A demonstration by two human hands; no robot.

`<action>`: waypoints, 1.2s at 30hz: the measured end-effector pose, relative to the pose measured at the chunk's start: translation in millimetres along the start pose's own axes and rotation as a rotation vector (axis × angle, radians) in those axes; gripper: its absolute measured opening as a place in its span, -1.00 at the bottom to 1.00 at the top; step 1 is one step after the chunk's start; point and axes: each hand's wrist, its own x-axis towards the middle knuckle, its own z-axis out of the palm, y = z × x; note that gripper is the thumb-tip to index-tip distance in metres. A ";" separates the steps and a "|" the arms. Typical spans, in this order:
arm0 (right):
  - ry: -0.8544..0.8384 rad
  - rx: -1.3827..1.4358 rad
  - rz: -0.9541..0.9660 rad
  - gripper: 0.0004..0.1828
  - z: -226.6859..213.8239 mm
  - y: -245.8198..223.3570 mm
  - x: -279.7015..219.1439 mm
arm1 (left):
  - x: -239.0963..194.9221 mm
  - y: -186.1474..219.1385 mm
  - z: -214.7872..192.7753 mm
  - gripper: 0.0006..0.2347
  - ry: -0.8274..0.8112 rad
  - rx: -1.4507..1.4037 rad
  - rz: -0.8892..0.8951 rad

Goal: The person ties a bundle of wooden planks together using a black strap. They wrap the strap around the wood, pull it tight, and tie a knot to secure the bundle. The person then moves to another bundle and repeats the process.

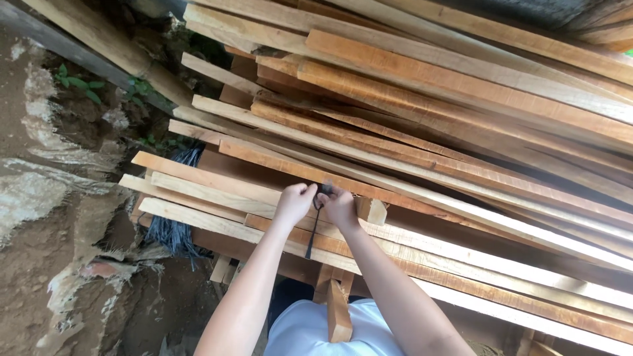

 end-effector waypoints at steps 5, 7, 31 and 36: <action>0.018 -0.424 -0.214 -0.63 -1.3 33.3 -3.8 | -42.4 26.8 -31.9 -0.56 -0.229 0.231 -0.149; -0.006 -0.418 -0.359 -0.66 -7.0 20.9 -17.5 | -48.6 33.8 -35.5 -0.56 -0.272 0.243 -0.213; 0.025 -0.439 -0.198 -0.74 -5.4 -3.7 -38.0 | -41.8 -2.5 5.4 -0.84 -0.086 0.645 0.175; 0.031 -0.202 0.026 -0.69 7.4 11.1 -1.5 | -58.7 16.2 7.3 -0.74 -0.133 0.483 -0.075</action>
